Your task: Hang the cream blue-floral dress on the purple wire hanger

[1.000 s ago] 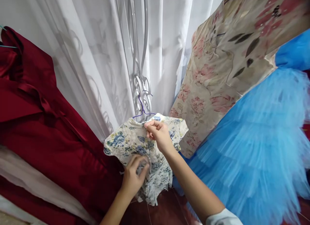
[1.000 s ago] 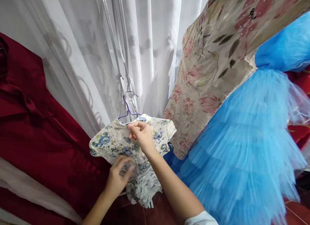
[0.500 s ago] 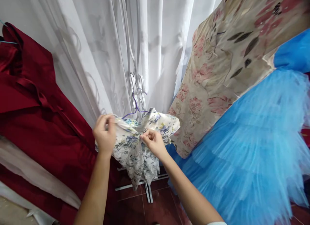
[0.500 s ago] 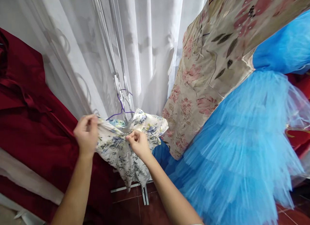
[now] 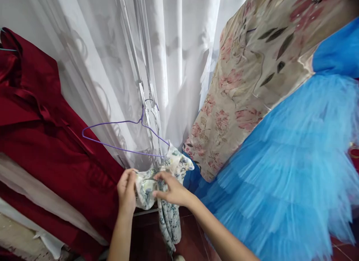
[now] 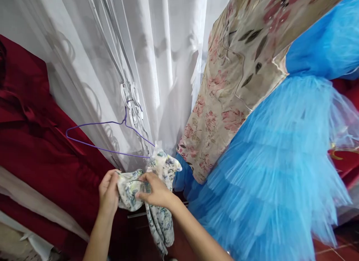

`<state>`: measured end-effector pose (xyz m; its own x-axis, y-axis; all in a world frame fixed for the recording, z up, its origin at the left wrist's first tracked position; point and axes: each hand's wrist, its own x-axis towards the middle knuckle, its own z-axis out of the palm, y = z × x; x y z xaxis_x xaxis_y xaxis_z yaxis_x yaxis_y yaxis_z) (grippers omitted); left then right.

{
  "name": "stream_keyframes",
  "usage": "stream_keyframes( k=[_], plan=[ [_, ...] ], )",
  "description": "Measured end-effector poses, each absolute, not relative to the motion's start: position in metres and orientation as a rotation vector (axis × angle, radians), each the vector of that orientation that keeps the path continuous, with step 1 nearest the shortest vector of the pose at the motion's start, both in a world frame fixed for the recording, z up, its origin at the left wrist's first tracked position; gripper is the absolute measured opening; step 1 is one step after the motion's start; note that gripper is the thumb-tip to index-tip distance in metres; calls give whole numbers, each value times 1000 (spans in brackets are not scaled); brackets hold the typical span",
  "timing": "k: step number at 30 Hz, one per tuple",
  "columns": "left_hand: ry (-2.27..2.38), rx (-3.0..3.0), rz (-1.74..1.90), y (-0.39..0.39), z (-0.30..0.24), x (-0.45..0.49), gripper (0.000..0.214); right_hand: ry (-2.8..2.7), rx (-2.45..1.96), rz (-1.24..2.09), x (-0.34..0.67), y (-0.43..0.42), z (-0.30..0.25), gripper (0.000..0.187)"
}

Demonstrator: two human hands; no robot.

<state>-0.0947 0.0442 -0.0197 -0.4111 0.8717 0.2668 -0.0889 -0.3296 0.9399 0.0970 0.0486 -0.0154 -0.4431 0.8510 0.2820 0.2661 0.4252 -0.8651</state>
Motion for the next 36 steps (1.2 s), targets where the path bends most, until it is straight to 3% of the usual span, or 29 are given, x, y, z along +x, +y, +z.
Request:
stream_keyframes(
  k=[1, 3, 4, 7, 10, 13, 16, 20, 23, 29, 36],
  plan=[
    [1234, 1313, 1692, 37, -15, -80, 22, -1961, -867, 1045, 100, 43, -18, 43],
    [1263, 1710, 1447, 27, -7, -58, 17, -1941, -741, 1258, 107, 33, -19, 30],
    [1262, 1811, 1366, 24, -4, -51, 17, -1880, -707, 1387, 111, 28, -18, 24],
    [1196, 1800, 1250, 21, -6, -38, 19, -1607, -687, 1622, 131, 21, -10, 30],
    [1114, 1712, 1239, 16, -14, -27, 16, -1555, -735, 1493, 149, 17, 0, 22],
    [1086, 1682, 1278, 10, -14, -15, 13, -1649, -791, 1363, 150, 11, 2, 33],
    [1078, 1625, 1296, 10, -9, -12, 13, -1608, -728, 1439, 139, 4, -2, 29],
    [888, 1434, 1089, 11, -12, -22, 33, -1433, -694, 1549, 145, -1, -5, 30],
    [672, 1339, 867, 2, -21, -27, 49, -1352, -800, 1456, 172, 5, -2, 30],
    [998, 1808, 842, 0, -27, -38, 26, -1307, -1023, 1101, 240, 48, 19, 31],
    [1086, 2245, 968, 30, 1, -87, 10, -1161, -898, 954, 245, 144, 76, 30]
  ],
)
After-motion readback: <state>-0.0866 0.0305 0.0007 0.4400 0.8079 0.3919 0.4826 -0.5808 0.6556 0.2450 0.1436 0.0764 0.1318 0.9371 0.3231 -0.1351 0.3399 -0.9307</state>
